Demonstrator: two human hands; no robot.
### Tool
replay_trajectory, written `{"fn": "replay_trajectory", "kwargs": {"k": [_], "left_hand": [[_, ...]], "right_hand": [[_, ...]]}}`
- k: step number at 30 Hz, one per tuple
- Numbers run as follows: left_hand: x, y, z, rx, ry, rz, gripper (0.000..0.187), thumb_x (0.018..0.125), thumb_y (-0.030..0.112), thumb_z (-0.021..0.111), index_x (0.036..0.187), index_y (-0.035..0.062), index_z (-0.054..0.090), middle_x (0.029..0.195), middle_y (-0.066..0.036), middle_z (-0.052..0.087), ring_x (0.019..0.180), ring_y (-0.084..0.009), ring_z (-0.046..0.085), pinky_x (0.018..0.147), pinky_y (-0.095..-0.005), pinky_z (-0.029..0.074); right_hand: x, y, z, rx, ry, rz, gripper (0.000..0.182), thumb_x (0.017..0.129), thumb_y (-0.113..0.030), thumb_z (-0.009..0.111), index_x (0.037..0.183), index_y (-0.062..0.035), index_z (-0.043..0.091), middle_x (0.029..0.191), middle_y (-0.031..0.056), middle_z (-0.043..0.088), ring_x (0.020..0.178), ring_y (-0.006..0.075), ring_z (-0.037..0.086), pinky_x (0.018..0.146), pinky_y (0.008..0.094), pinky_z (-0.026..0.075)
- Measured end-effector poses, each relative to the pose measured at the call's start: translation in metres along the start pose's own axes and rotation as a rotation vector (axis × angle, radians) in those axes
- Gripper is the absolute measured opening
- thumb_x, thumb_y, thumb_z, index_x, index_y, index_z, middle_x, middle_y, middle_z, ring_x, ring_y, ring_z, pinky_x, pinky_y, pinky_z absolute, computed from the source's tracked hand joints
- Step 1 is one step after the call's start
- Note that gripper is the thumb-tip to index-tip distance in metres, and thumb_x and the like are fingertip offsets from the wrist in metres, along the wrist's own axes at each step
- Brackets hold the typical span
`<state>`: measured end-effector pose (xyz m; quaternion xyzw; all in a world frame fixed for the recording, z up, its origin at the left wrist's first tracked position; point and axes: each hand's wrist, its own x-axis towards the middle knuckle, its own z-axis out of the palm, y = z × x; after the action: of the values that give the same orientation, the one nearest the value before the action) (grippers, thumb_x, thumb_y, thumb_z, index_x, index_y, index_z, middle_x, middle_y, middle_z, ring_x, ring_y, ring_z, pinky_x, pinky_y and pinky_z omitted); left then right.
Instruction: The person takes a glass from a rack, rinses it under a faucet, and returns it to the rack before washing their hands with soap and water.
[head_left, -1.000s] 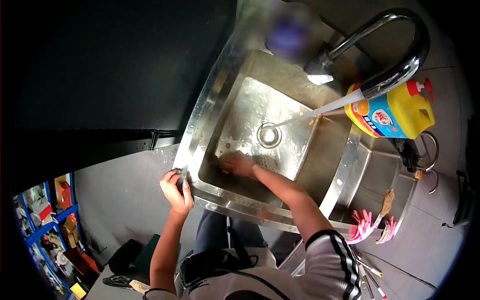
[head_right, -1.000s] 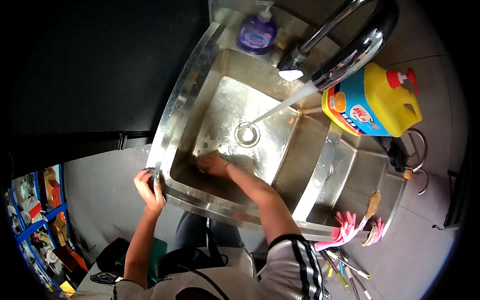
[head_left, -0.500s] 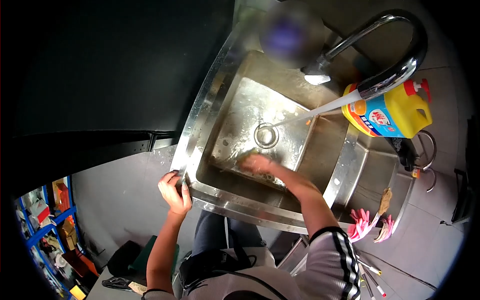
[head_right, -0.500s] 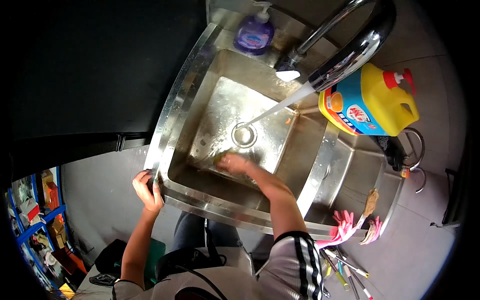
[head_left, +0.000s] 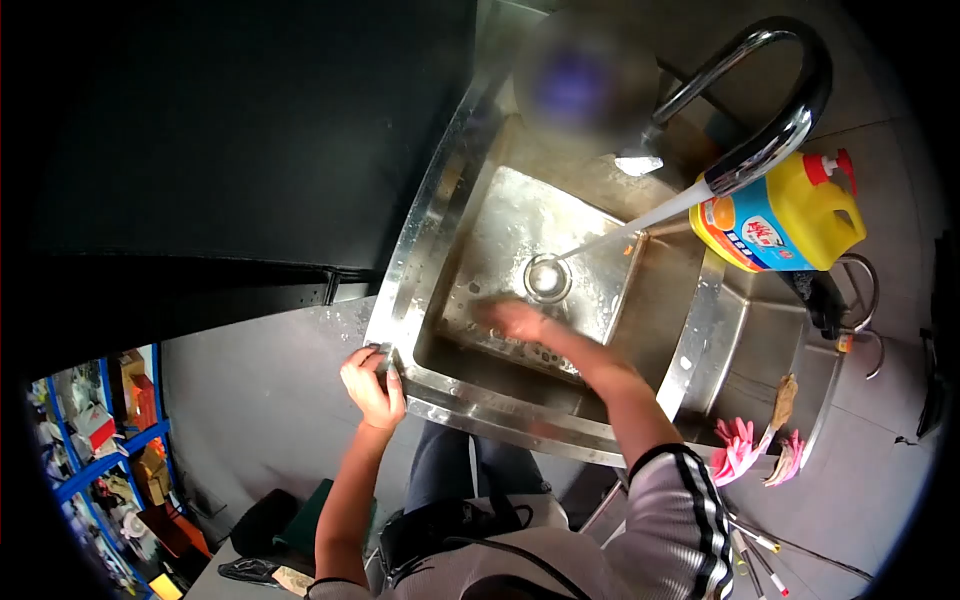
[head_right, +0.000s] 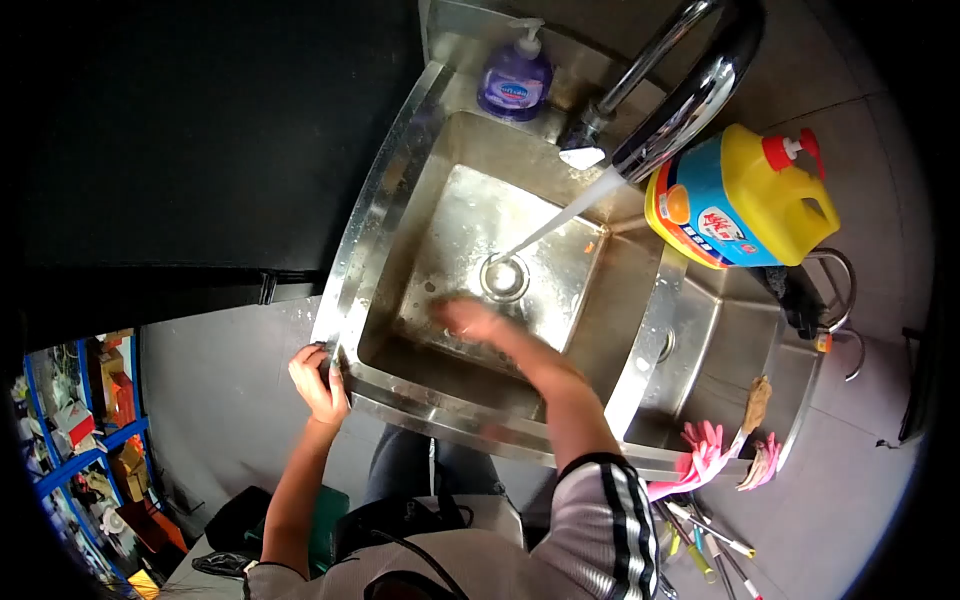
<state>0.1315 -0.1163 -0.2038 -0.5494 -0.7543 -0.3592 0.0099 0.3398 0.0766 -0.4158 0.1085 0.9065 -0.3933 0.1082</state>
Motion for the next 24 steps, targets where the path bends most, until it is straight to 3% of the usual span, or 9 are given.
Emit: {"fn": "replay_trajectory", "kwargs": {"k": [2,3,10,11,12,14,19,20,24], "left_hand": [[-0.002,-0.001,0.0,-0.007,-0.014,-0.019,0.022,0.073,0.013,0.051,0.091,0.0002,0.05,0.099,-0.018,0.05,0.087,-0.0332,0.046,0.078,-0.0409,0.034],[-0.003,-0.002,0.0,0.0,-0.017,-0.026,0.022,0.073,0.013,0.051,0.091,0.0003,0.05,0.099,-0.019,0.05,0.087,-0.0333,0.046,0.078,-0.0413,0.033],[0.001,0.002,0.0,0.026,-0.008,0.007,0.02,0.077,0.014,0.048,0.09,-0.0013,0.049,0.097,-0.019,0.049,0.087,-0.032,0.046,0.077,-0.0399,0.035],[0.001,0.004,0.0,0.015,-0.012,-0.007,0.021,0.077,0.014,0.047,0.091,-0.0013,0.049,0.096,-0.019,0.049,0.086,-0.0322,0.046,0.077,-0.0401,0.035],[0.001,0.003,0.0,0.016,-0.012,-0.003,0.021,0.077,0.015,0.047,0.091,-0.0013,0.049,0.096,-0.019,0.049,0.086,-0.0323,0.045,0.077,-0.0401,0.035],[0.001,0.004,0.0,0.016,-0.01,-0.003,0.021,0.078,0.016,0.047,0.09,-0.0011,0.049,0.096,-0.019,0.048,0.087,-0.0328,0.045,0.078,-0.0402,0.034],[0.0,0.005,0.0,0.002,-0.008,-0.016,0.021,0.079,0.016,0.047,0.09,-0.0016,0.049,0.096,-0.019,0.048,0.087,-0.0332,0.045,0.079,-0.0406,0.034],[0.0,0.005,0.0,0.002,-0.003,-0.019,0.02,0.079,0.016,0.046,0.09,-0.0017,0.049,0.096,-0.019,0.048,0.087,-0.0333,0.045,0.079,-0.0407,0.034],[-0.001,0.002,0.002,-0.01,0.0,-0.018,0.021,0.078,0.016,0.047,0.089,-0.0015,0.049,0.095,-0.019,0.049,0.086,-0.0327,0.045,0.077,-0.041,0.034]], "right_hand": [[0.028,-0.025,0.033,-0.092,0.094,-0.217,0.052,0.082,-0.025,0.045,0.131,-0.0145,0.03,0.134,0.0081,0.032,0.122,0.0249,0.032,0.099,0.0377,0.028],[0.051,-0.006,0.075,-0.198,0.229,-0.369,0.049,0.077,-0.017,0.051,0.125,-0.0135,0.039,0.124,0.0083,0.041,0.107,0.0273,0.045,0.091,0.0374,0.036],[0.024,0.03,0.03,-0.28,0.161,-0.219,0.044,0.08,-0.018,0.048,0.123,-0.0118,0.041,0.107,0.016,0.051,0.1,0.0262,0.049,0.088,0.0342,0.039],[0.009,0.019,-0.006,-0.158,-0.067,0.242,0.043,0.08,-0.024,0.046,0.121,-0.014,0.044,0.133,0.0048,0.034,0.114,0.0214,0.04,0.097,0.0348,0.031],[-0.005,0.066,0.027,-0.766,0.155,0.176,0.039,0.078,-0.024,0.048,0.115,-0.0103,0.05,0.132,0.0061,0.033,0.116,0.0217,0.038,0.097,0.0349,0.031],[-0.035,0.045,-0.035,-0.757,-0.027,0.337,0.038,0.073,-0.016,0.051,0.109,-0.0067,0.055,0.131,0.0105,0.034,0.11,0.0252,0.04,0.09,0.0379,0.033],[-0.055,0.066,-0.073,-0.199,0.922,0.888,0.026,0.075,-0.011,0.049,0.099,-0.0046,0.057,0.102,0.0091,0.049,0.091,0.0257,0.046,0.077,0.0373,0.04],[-0.069,0.082,-0.075,-0.619,0.934,0.894,0.023,0.079,-0.008,0.045,0.1,-0.0049,0.056,0.096,0.01,0.048,0.085,0.0267,0.046,0.074,0.0364,0.041],[-0.125,0.108,-0.097,-0.548,0.944,1.246,0.029,0.083,-0.009,0.041,0.11,-0.0036,0.05,0.1,0.0111,0.046,0.088,0.0269,0.046,0.077,0.0349,0.043]]}}
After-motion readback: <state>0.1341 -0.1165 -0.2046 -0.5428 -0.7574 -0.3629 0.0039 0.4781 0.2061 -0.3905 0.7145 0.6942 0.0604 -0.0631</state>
